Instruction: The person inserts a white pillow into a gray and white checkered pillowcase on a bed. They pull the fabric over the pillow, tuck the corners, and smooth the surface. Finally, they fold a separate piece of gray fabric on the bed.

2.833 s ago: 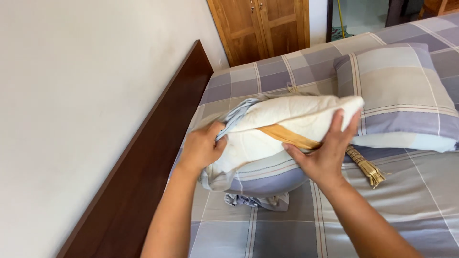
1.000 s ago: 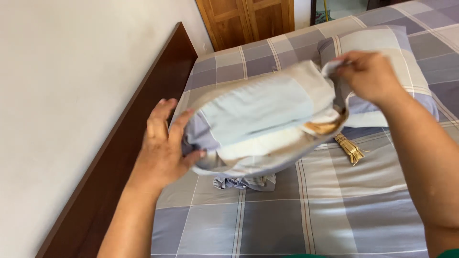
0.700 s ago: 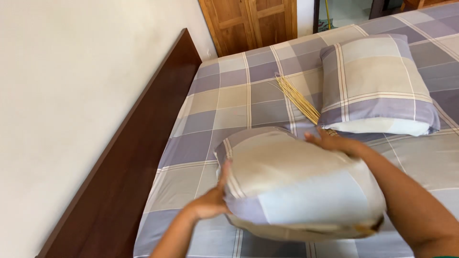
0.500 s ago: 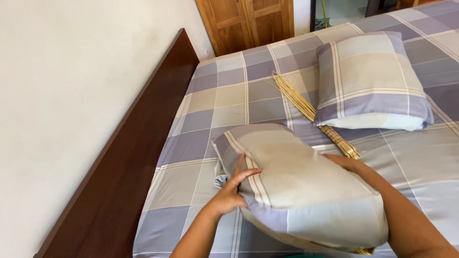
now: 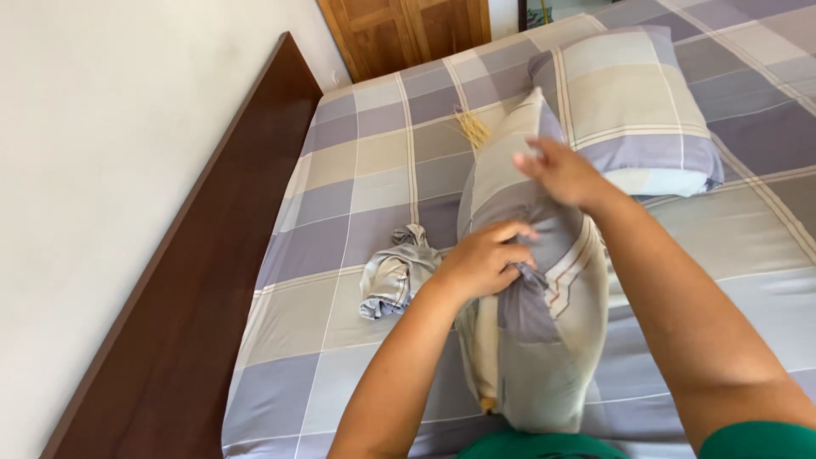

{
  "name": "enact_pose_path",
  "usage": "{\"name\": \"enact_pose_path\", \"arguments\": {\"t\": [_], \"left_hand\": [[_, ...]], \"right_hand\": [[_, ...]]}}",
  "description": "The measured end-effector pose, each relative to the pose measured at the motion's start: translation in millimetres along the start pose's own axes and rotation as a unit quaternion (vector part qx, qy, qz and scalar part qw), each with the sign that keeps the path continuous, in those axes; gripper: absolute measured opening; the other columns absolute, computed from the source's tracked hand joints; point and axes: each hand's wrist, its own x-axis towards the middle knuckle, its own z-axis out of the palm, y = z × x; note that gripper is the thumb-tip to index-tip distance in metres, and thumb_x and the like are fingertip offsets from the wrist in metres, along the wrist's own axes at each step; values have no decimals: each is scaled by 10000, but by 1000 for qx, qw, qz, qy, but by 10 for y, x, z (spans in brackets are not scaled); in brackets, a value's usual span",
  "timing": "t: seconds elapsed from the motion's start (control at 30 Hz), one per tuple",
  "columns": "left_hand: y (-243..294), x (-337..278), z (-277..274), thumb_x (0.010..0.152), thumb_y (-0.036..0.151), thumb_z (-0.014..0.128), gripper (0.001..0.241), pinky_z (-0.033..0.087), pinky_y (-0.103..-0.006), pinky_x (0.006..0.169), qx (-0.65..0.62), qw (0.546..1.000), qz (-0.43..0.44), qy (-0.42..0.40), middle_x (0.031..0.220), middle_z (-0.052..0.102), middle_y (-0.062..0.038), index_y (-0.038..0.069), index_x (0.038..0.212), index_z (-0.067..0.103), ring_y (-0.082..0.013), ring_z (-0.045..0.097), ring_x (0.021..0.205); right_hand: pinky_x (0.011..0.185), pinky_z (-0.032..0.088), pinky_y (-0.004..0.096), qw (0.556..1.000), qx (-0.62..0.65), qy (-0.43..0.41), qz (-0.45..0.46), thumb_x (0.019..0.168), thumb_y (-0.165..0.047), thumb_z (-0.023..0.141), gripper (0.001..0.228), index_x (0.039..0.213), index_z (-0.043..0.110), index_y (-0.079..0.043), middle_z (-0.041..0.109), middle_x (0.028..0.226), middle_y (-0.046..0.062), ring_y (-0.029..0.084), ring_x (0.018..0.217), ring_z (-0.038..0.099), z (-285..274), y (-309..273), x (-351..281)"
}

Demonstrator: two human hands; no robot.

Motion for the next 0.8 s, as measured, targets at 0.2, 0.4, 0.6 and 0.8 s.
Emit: {"name": "enact_pose_path", "arguments": {"t": [0.2,0.4,0.6,0.8], "left_hand": [[406,-46,-141,756,-44,662,470,587,-334,894,-43,997,-55,13,1295,655,-5,206,1150,708,-230,684,1131],[659,-76,56,828,-80,642,487,517,-360,1078,-74,997,-2,40,1273,721,-40,164,1249,658,-245,693,1183],[-49,-245,-429,826,-48,403,380,523,-387,1071,-108,913,-90,383,1088,729,-89,52,1072,675,-252,689,1107],[-406,-2224,-1147,1003,312,511,335,558,-525,924,-312,708,-342,533,1137,704,-185,63,1181,646,-347,677,1041]], "right_hand": [[1002,460,503,943,163,-6,291,882,-677,620,939,1502,383,-12,457,1469,287,395,1300,509,157,860,-509],[979,503,463,828,489,-91,258,925,-757,386,906,1487,510,-58,622,1356,198,318,1171,620,471,1469,-459],[1097,389,465,824,557,-47,93,920,-752,386,906,1567,327,-122,432,1549,168,319,1359,467,410,-10,-423],[1229,158,477,997,-73,-30,-23,830,-729,551,1042,1648,220,-176,127,1705,212,394,1561,102,1119,-141,-415]]}}
